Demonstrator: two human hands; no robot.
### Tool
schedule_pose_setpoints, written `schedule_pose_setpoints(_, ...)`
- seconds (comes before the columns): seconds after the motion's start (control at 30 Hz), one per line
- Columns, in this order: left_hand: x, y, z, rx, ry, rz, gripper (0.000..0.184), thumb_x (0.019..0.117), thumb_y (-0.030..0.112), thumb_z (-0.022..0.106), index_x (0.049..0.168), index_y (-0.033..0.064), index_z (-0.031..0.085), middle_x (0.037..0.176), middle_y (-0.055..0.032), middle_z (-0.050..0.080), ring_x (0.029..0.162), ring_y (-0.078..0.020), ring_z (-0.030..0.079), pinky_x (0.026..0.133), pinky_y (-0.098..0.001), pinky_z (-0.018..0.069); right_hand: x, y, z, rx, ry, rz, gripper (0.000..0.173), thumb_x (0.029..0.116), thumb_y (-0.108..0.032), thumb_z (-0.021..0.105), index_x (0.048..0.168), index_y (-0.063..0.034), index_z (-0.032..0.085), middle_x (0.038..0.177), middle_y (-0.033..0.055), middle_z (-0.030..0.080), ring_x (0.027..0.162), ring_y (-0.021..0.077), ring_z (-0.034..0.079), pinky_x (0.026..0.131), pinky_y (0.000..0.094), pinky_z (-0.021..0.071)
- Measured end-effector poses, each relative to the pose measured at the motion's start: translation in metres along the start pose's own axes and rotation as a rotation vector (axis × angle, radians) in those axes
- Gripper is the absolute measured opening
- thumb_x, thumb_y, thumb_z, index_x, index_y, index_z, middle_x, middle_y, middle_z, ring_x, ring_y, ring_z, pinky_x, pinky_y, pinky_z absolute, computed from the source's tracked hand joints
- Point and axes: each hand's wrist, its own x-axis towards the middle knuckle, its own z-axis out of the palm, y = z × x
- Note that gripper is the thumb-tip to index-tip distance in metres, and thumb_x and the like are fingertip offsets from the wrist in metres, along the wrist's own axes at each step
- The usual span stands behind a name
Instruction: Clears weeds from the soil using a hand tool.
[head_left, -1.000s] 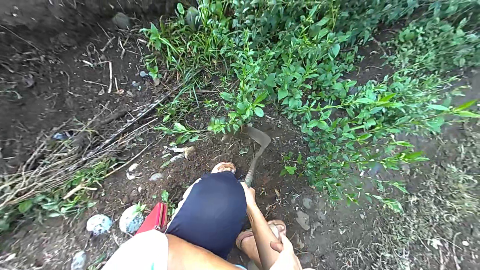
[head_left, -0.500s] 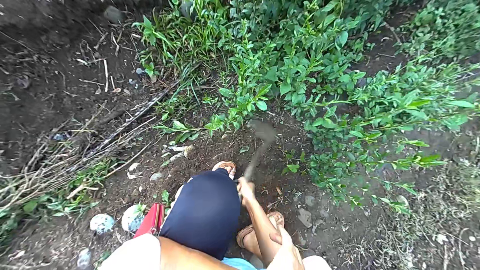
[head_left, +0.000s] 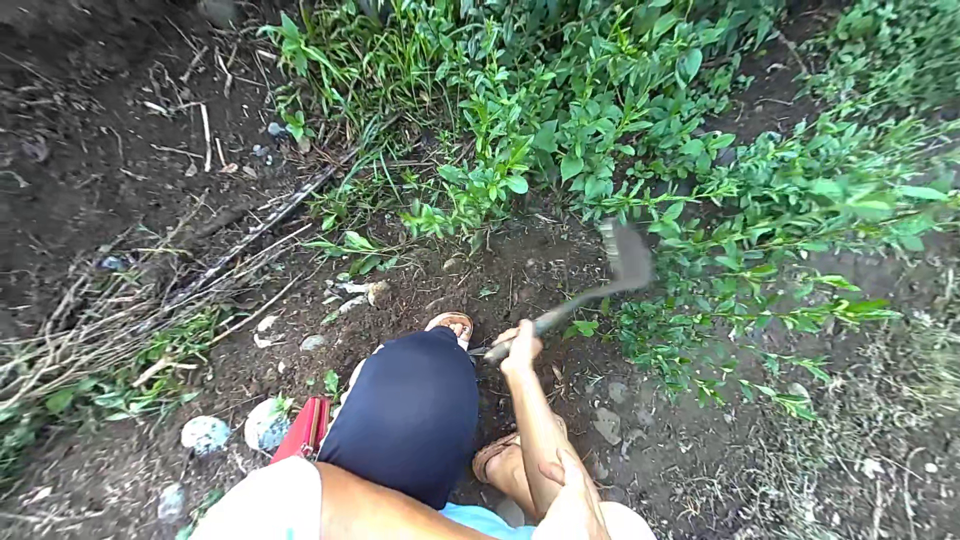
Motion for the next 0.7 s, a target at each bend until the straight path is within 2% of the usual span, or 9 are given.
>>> schedule_pose_setpoints(0.07, 0.003, -0.001, 0.0, -0.034, -0.039, -0.015, 0.036, 0.1053, -0.003, 0.029, 0.132, -0.0171, 0.049, 0.132, -0.0334, 0.057, 0.125, -0.0463, 0.056, 0.112, -0.0659, 0.0327, -0.02, 0.037, 0.002, -0.293, -0.167, 0.207, 0.03, 0.1098, -0.024, 0.046, 0.092, -0.001, 0.053, 0.056, 0.0013, 0.05, 0.045, 0.0121, 0.053, 0.047, 0.0298, 0.0518)
schedule_pose_setpoints(0.17, 0.003, -0.006, 0.0, -0.023, -0.02, -0.027, 0.037, 0.1055, -0.002, 0.029, 0.134, -0.0161, 0.048, 0.135, -0.0339, 0.055, 0.128, -0.047, 0.054, 0.112, -0.0645, 0.0337, -0.026, 0.026, 0.0, -0.36, -0.179, 0.328, 0.027, 0.1087, -0.025, 0.052, 0.091, -0.0038, 0.052, 0.058, -0.0002, 0.047, 0.043, 0.0099, 0.048, 0.042, 0.0271, 0.0478)
schedule_pose_setpoints(0.2, -0.002, -0.007, -0.002, -0.011, -0.028, -0.022, 0.038, 0.1059, -0.001, 0.029, 0.136, -0.0169, 0.046, 0.137, -0.0352, 0.053, 0.13, -0.0485, 0.052, 0.112, -0.0656, 0.0322, -0.024, 0.015, -0.006, -0.339, -0.158, 0.312, 0.029, 0.1084, -0.025, 0.053, 0.089, -0.0042, 0.053, 0.057, -0.0006, 0.048, 0.042, 0.0092, 0.047, 0.041, 0.0263, 0.047)
schedule_pose_setpoints(0.3, -0.004, -0.008, -0.002, 0.009, 0.043, 0.03, 0.031, 0.1038, -0.003, 0.034, 0.123, -0.0158, 0.055, 0.121, -0.0306, 0.063, 0.116, -0.0434, 0.061, 0.11, -0.0635, 0.0357, -0.015, -0.022, -0.032, -0.242, -0.06, 0.136, 0.027, 0.11, -0.024, 0.05, 0.097, -0.0013, 0.053, 0.058, 0.0003, 0.047, 0.041, 0.0095, 0.048, 0.04, 0.0259, 0.0486)
schedule_pose_setpoints(0.4, -0.005, -0.007, -0.004, 0.036, 0.023, 0.041, 0.031, 0.104, -0.003, 0.033, 0.122, -0.0147, 0.056, 0.121, -0.0293, 0.063, 0.118, -0.0433, 0.06, 0.11, -0.0624, 0.0363, -0.003, -0.062, -0.036, -0.028, 0.061, -0.122, 0.027, 0.1113, -0.023, 0.045, 0.094, -0.0033, 0.05, 0.054, -0.0015, 0.047, 0.039, 0.0094, 0.05, 0.041, 0.027, 0.0518)
schedule_pose_setpoints(0.47, -0.005, -0.006, -0.006, 0.037, 0.002, 0.021, 0.034, 0.1048, -0.001, 0.032, 0.127, -0.0148, 0.054, 0.125, -0.0305, 0.061, 0.122, -0.0456, 0.057, 0.111, -0.0644, 0.035, 0.006, -0.078, -0.022, 0.102, 0.129, -0.18, 0.027, 0.1117, -0.025, 0.043, 0.092, -0.0062, 0.048, 0.054, -0.0016, 0.046, 0.041, 0.0113, 0.052, 0.044, 0.0298, 0.0545)
schedule_pose_setpoints(0.57, 0.0, -0.004, -0.004, -0.018, 0.018, -0.011, 0.034, 0.1043, -0.001, 0.034, 0.128, -0.0162, 0.053, 0.126, -0.0336, 0.061, 0.12, -0.0482, 0.059, 0.108, -0.0677, 0.0366, -0.003, -0.029, 0.005, 0.015, 0.028, -0.09, 0.033, 0.1112, -0.027, 0.04, 0.092, -0.0027, 0.05, 0.055, 0.0022, 0.05, 0.045, 0.0152, 0.056, 0.049, 0.0351, 0.0566)
schedule_pose_setpoints(0.63, 0.003, -0.004, -0.004, -0.023, -0.009, -0.015, 0.036, 0.1047, -0.002, 0.031, 0.132, -0.0165, 0.049, 0.131, -0.0338, 0.058, 0.123, -0.0474, 0.057, 0.111, -0.0668, 0.0332, -0.032, 0.018, 0.011, -0.233, -0.135, 0.112, 0.029, 0.1097, -0.021, 0.044, 0.093, 0.001, 0.053, 0.054, 0.0017, 0.051, 0.043, 0.0117, 0.053, 0.047, 0.0304, 0.052)
schedule_pose_setpoints(0.7, 0.003, -0.005, -0.004, -0.067, -0.003, -0.003, 0.036, 0.1048, -0.002, 0.03, 0.133, -0.017, 0.048, 0.133, -0.0341, 0.055, 0.126, -0.0476, 0.055, 0.113, -0.0668, 0.0297, -0.049, 0.026, 0.007, -0.364, -0.197, 0.275, 0.02, 0.109, -0.018, 0.049, 0.102, 0.0, 0.051, 0.06, 0.0009, 0.049, 0.045, 0.0096, 0.05, 0.045, 0.0265, 0.0492)
